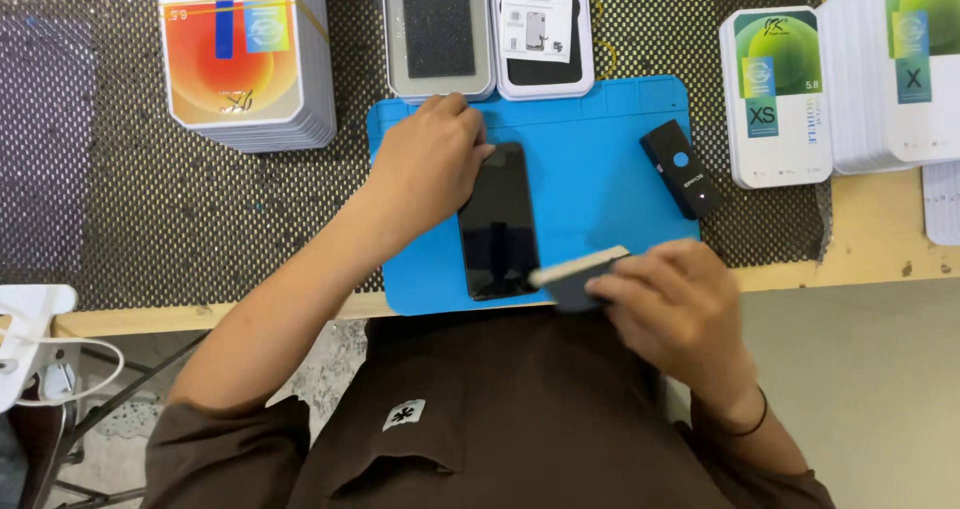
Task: The person cleans a mobile phone screen using a cloth and applies a new protective film by hand, using a small squeegee-like tool to smooth it out before placing the phone into a white tray.
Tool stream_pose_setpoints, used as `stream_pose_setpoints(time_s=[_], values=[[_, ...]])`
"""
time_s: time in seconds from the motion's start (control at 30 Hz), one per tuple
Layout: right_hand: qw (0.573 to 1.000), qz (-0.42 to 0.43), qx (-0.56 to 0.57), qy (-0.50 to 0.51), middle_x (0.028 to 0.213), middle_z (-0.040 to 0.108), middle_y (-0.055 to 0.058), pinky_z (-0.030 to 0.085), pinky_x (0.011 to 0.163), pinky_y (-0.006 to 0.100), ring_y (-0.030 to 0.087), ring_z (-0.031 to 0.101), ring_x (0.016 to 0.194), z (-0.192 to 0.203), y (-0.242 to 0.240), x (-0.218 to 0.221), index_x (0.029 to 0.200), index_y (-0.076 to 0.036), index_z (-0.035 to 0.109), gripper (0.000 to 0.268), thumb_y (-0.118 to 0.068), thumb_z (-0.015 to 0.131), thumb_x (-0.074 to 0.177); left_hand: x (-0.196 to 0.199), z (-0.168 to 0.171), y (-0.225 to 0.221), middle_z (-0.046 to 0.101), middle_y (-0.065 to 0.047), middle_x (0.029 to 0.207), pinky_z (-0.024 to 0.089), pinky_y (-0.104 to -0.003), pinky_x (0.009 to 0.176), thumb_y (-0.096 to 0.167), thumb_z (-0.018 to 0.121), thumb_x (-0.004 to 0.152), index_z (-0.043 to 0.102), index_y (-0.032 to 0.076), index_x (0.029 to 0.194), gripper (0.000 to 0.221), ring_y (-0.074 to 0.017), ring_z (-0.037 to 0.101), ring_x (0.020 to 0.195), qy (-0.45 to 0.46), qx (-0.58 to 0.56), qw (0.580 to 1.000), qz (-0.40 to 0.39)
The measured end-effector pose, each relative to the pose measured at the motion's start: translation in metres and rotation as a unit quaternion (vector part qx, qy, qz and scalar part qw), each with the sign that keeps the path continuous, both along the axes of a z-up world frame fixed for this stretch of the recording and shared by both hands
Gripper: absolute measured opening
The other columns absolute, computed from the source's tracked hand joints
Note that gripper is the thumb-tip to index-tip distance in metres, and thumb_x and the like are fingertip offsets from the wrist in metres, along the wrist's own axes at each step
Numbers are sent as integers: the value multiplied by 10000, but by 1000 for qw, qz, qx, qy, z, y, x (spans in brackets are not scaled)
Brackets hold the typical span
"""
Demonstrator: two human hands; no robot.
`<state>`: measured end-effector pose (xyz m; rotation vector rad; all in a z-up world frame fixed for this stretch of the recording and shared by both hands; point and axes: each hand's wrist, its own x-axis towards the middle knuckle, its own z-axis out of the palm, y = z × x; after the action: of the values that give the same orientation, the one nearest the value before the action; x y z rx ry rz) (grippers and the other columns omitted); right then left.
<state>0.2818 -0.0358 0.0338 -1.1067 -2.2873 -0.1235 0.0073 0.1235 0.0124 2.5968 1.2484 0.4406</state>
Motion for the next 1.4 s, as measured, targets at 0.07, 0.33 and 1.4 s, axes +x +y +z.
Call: stream_pose_setpoints(time_s=[0.07,0.33,1.4], values=[[999,42,19,21,950,731,10,538,780,402,264,675,871,5,3,-23,904,-210,770,94,-194,678,914,-2,4,-1,568,-91,787,551,-368,579,115,743,902,686,28,848,117,-269,636,768,-27,-15,1000,1],[988,99,104,56,990,791,37,550,786,346,224,758,881,-35,-5,-52,918,-160,784,269,-151,552,1053,-4,12,-8,556,-97,813,471,-457,660,108,690,918,640,30,910,92,-338,623,810,-88,-22,995,-48],[991,102,63,-54,962,720,45,558,726,341,236,690,867,-18,-8,-66,1008,-109,789,190,-94,601,1028,7,27,-26,552,-56,570,500,-385,664,175,459,1046,541,65,990,148,-276,683,609,-23,124,992,-2]])
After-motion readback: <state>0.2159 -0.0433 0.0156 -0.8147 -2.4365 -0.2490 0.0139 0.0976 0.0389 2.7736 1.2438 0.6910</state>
